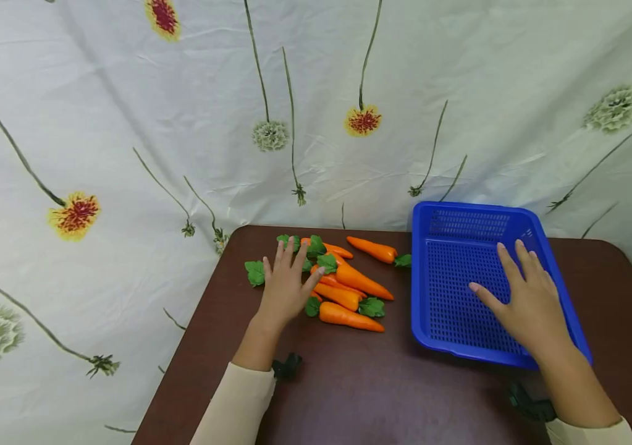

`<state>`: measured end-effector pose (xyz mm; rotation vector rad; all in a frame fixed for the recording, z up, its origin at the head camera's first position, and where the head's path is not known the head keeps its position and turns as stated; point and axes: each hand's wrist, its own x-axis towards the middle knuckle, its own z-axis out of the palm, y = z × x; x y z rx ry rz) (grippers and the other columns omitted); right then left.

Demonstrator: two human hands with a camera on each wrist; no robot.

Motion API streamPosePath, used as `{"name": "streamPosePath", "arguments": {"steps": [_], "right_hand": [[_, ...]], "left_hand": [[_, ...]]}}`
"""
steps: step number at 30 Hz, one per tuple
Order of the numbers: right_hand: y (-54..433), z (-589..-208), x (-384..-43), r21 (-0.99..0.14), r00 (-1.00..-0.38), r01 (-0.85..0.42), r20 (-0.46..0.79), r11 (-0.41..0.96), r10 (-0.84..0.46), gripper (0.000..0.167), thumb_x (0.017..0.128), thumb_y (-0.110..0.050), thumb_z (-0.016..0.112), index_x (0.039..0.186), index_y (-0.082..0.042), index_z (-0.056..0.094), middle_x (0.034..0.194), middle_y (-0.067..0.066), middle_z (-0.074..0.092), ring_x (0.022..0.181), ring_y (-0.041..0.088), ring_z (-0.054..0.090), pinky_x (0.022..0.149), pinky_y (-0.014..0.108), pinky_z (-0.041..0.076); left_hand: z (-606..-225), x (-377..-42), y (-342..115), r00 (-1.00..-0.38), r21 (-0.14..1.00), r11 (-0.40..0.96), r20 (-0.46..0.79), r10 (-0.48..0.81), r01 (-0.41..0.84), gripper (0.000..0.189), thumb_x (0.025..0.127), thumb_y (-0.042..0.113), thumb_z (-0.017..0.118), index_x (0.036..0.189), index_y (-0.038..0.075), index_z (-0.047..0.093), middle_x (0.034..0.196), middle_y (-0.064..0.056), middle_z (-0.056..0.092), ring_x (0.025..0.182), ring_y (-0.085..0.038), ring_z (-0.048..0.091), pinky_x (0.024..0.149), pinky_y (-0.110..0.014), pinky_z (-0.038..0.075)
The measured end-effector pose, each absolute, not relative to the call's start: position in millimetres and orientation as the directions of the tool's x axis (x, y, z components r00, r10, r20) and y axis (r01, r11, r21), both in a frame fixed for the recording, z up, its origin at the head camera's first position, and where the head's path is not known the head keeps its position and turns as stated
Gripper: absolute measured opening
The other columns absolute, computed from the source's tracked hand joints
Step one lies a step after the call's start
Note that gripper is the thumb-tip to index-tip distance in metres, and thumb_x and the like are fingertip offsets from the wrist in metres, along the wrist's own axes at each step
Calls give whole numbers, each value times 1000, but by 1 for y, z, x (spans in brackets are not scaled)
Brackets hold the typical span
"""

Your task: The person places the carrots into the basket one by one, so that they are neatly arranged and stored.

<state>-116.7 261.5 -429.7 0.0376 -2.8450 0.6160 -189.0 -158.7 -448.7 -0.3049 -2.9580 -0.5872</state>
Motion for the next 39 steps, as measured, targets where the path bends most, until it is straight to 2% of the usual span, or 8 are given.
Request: {"name": "streamPosePath", "arguments": {"steps": [5, 8, 14, 18, 25, 29, 33, 39], "right_hand": [[270, -427, -106, -482, -959, -36, 262, 876, 105, 83, 101, -49, 58, 163, -12, 18, 167, 25, 13, 151, 53, 16, 112, 79, 14], [276, -427, -100, -523, -945, -6, 282, 852, 167, 77, 102, -44, 57, 162, -10, 23, 166, 25, 20, 149, 55, 21, 111, 79, 18], [291, -432, -89, -563, -920, 56, 293, 825, 262, 68, 103, -36, 55, 159, -7, 31, 161, 27, 30, 144, 56, 30, 110, 75, 26], [299, -439, -81, -576, -922, 85, 264, 813, 284, 67, 103, -36, 55, 159, -6, 31, 160, 29, 30, 143, 56, 29, 108, 75, 25], [309, -451, -70, -600, -938, 128, 185, 790, 292, 69, 104, -37, 54, 160, -6, 27, 161, 32, 26, 144, 59, 24, 108, 77, 23], [313, -458, -63, -619, -939, 145, 160, 772, 305, 68, 104, -36, 54, 160, -6, 27, 161, 31, 25, 146, 57, 23, 110, 77, 22], [317, -464, -57, -628, -930, 176, 146, 758, 336, 67, 104, -34, 54, 159, -6, 29, 162, 29, 25, 147, 55, 23, 111, 75, 22], [321, -471, -48, -635, -925, 216, 111, 741, 364, 65, 104, -31, 54, 159, -6, 30, 160, 31, 29, 145, 57, 26, 110, 75, 24]], "left_hand": [[-450, -189, -169, -963, 392, 890, 218, 156, 233, 60, 103, 42, 58, 154, 13, 45, 163, -15, 33, 155, -38, 21, 120, -71, 18], [-452, -190, -175, -962, 406, 885, 236, 141, 229, 52, 102, 30, 62, 148, 9, 52, 155, -17, 45, 149, -39, 34, 119, -67, 28], [-458, -191, -187, -976, 410, 892, 174, 131, 193, 46, 101, 25, 64, 143, 8, 57, 143, -17, 57, 135, -37, 51, 113, -57, 41], [-463, -192, -194, -984, 410, 897, 131, 124, 168, 44, 100, 22, 63, 142, 8, 58, 142, -18, 57, 134, -38, 52, 111, -58, 42], [-475, -194, -207, -987, 381, 913, 114, 113, 148, 40, 104, 13, 52, 142, 3, 58, 144, -19, 56, 140, -43, 45, 109, -67, 40], [-482, -196, -213, -989, 368, 920, 106, 102, 135, 41, 103, 7, 47, 142, 6, 59, 147, -18, 54, 142, -44, 41, 110, -69, 37], [-487, -197, -217, -993, 353, 929, 69, 93, 112, 44, 101, 4, 47, 142, 11, 59, 151, -17, 50, 145, -46, 37, 110, -72, 34], [-494, -200, -220, -993, 369, 922, 27, 111, 113, 47, 97, 3, 53, 143, 12, 59, 153, -19, 48, 144, -45, 39, 106, -71, 39]]}}
